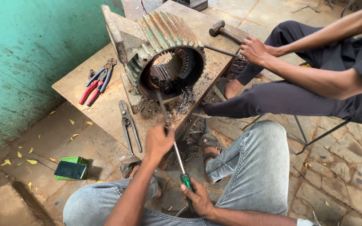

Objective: The person sits on the ground and uses pliers and a screwdriver to remove copper windings from a motor stator. They pull out bundles of wire, cut them, and place them on the floor while another person sits nearby.

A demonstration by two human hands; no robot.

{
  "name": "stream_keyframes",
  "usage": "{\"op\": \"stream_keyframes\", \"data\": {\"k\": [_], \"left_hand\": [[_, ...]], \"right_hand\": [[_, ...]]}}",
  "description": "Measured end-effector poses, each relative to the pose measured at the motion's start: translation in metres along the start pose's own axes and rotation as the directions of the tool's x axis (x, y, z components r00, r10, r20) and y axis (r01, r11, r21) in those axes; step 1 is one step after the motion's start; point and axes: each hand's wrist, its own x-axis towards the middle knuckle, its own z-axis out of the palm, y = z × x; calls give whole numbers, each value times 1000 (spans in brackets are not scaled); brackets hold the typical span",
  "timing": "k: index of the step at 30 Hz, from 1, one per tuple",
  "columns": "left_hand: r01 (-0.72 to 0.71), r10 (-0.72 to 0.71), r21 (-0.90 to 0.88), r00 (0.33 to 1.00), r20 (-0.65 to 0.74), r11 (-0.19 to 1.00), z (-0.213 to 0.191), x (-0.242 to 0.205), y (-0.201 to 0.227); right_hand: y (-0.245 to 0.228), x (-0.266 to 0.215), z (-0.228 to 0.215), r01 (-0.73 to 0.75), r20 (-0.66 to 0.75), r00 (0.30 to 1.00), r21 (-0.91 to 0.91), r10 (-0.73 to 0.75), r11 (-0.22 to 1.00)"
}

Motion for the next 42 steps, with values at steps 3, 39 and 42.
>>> {"op": "stream_keyframes", "data": {"k": [3, 39, 42], "left_hand": [[-65, 66, 38, 997, -35, 997, 19, 11, 13], [-793, 642, 108, 395, -657, 599, -149, 149, 74], [-813, 593, 23, 406, -696, 582, -143, 157, 67]], "right_hand": [[9, 10, -5, -99, -47, 993, 111, 105, 989], [91, 100, 21, -216, -280, 922, 205, 269, 955], [110, 126, -2, -78, -363, 929, -15, 67, 997]]}}
